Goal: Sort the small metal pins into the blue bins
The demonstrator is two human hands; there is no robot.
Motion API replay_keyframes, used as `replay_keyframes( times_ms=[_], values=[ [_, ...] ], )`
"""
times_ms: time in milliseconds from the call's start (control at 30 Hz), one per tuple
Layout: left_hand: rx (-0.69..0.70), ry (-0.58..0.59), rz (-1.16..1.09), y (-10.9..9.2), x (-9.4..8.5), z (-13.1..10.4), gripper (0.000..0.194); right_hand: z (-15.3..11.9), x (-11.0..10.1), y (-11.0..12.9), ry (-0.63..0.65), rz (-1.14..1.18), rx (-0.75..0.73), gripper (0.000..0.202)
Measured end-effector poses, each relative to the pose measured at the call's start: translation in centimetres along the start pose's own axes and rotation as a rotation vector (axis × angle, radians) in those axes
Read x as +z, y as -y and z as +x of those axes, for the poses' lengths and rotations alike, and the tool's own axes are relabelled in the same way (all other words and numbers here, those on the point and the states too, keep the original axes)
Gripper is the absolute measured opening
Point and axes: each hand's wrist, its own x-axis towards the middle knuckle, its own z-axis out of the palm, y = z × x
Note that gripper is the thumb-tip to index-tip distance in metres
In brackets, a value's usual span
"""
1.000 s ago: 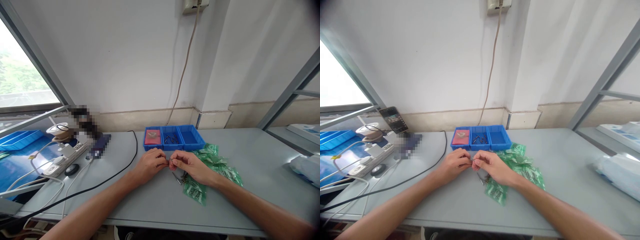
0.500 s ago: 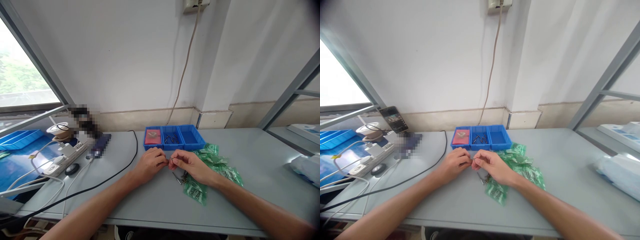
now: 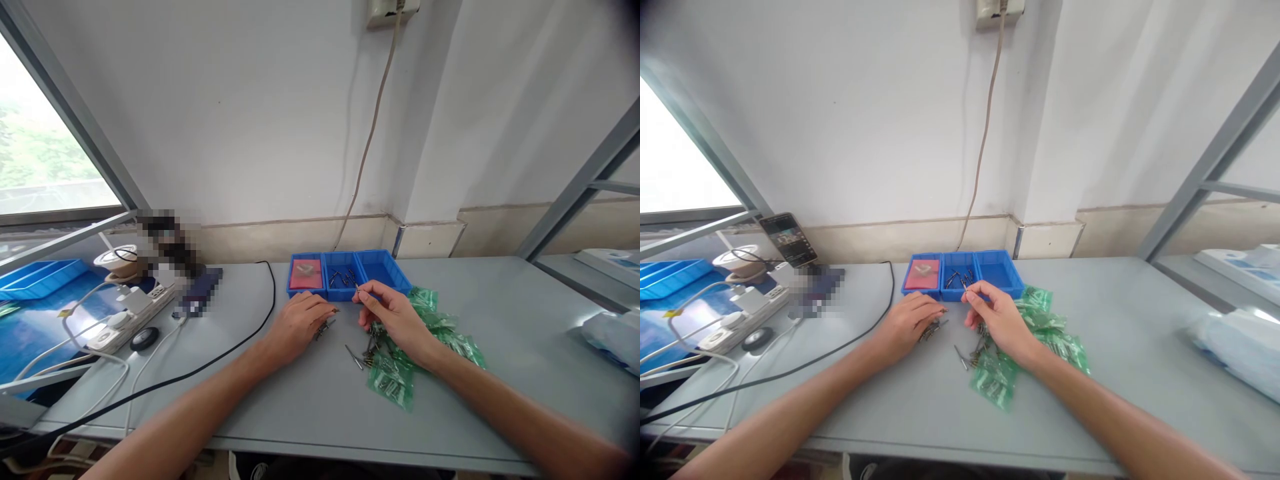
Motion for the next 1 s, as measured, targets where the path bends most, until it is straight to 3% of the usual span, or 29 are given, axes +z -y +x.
replay_keyframes(
  times_ms=[500,700,1000],
  values=[
    [-0.048,-0.013,-0.019,-0.1,-0.12,-0.05,0.015,0.18,-0.01,-0.1,-0.095,0.04,-0.019,0.047],
    [-0.092,-0.021,-0.031,-0.35,-0.36,0.03,0.022,0.1,-0.01,0.1,-0.108,0.035,-0.007,0.048],
    [-0.051,0.0,0.005,-0.22,-0.17,0.0,0.019,0.1,0.03,0.11,-0.104,0.063,-0.036,0.043]
  ],
)
